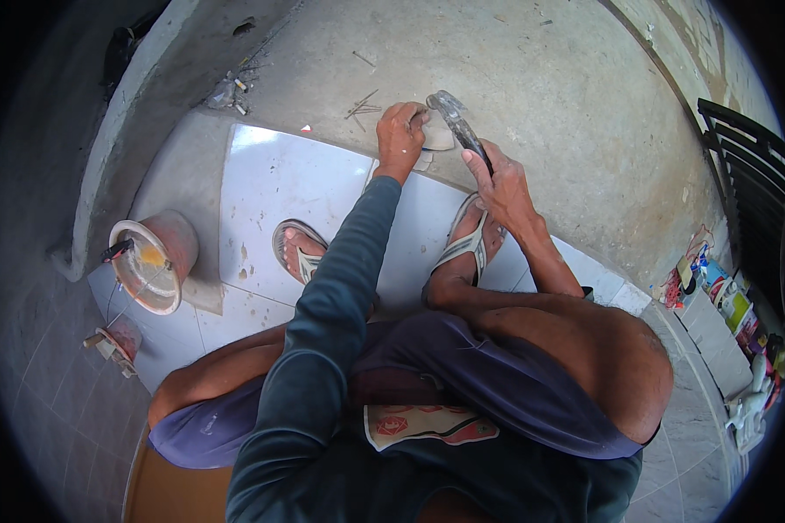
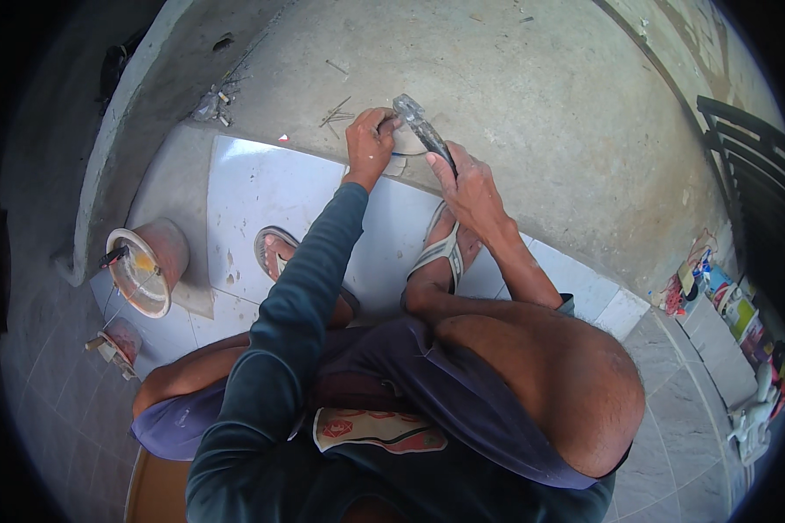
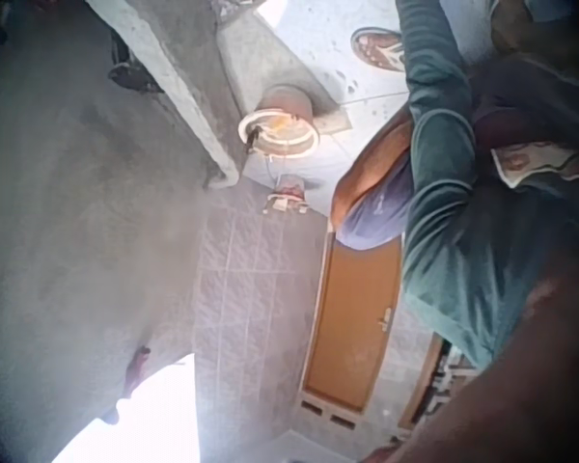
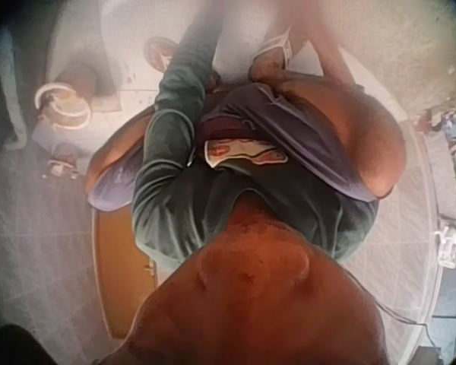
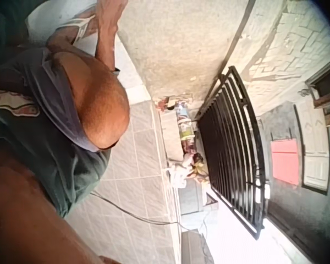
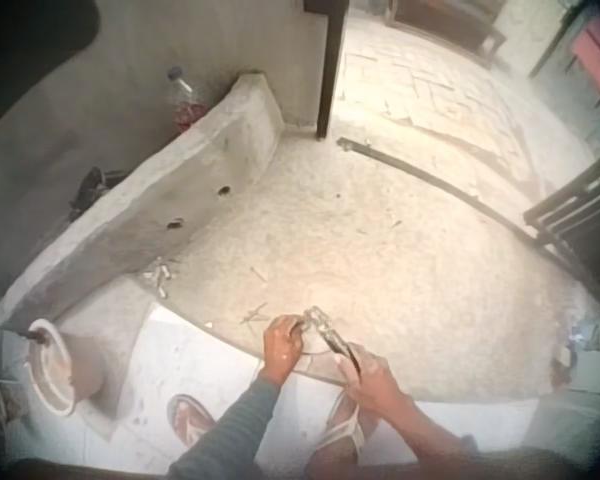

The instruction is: The person uses a hammer and nails to fix outdoor pavers, then moves inside to a hallway area to apply a white substance to tile spacers by hand while using a hammer to position them.

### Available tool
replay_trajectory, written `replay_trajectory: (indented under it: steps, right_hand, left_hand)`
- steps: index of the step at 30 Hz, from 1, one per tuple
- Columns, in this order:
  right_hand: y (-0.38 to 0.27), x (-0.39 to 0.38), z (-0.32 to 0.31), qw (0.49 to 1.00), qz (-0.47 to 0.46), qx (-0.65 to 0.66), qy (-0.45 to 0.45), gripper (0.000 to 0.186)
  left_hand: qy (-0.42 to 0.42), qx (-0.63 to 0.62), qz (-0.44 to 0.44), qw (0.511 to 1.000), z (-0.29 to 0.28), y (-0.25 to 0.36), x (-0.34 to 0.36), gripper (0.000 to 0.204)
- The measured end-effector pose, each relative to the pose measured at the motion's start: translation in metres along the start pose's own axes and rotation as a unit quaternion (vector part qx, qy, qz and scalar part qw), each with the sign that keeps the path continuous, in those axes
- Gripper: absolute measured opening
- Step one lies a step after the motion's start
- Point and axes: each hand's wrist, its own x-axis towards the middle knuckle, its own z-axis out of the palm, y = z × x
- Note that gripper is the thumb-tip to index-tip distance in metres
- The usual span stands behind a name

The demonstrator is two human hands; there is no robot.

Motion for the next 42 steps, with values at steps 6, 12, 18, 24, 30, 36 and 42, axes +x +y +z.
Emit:
replay_trajectory:
  steps: [6,12,18,24,30,36,42]
  right_hand:
    - [0.009,0.001,0.011,0.996,-0.061,-0.058,0.03,0.034]
    - [0.002,-0.009,0.011,0.994,-0.068,0.064,0.053,0.035]
    - [0.007,0.0,0.009,1.0,-0.005,0.029,0.002,0.036]
    - [0.017,0.004,0.012,0.998,-0.052,-0.035,0.014,0.032]
    - [0.013,-0.006,0.018,0.989,-0.101,0.055,0.091,0.032]
    - [0.015,-0.003,0.014,0.996,-0.062,0.05,0.043,0.034]
    - [0.02,0.007,0.016,1.0,-0.026,0.003,-0.002,0.034]
  left_hand:
    - [0.009,0.006,0.013,1.0,0.001,-0.002,0.0,0.009]
    - [0.01,0.01,0.019,1.0,0.001,0.0,0.001,0.009]
    - [0.006,0.01,0.005,1.0,0.001,-0.003,0.0,0.009]
    - [0.0,0.003,-0.003,1.0,0.002,-0.001,0.002,0.009]
    - [0.0,0.001,-0.004,1.0,-0.001,0.001,0.002,0.009]
    - [0.001,0.003,-0.005,1.0,0.001,0.0,0.001,0.01]
    - [0.004,0.012,0.002,1.0,0.0,-0.001,0.0,0.011]
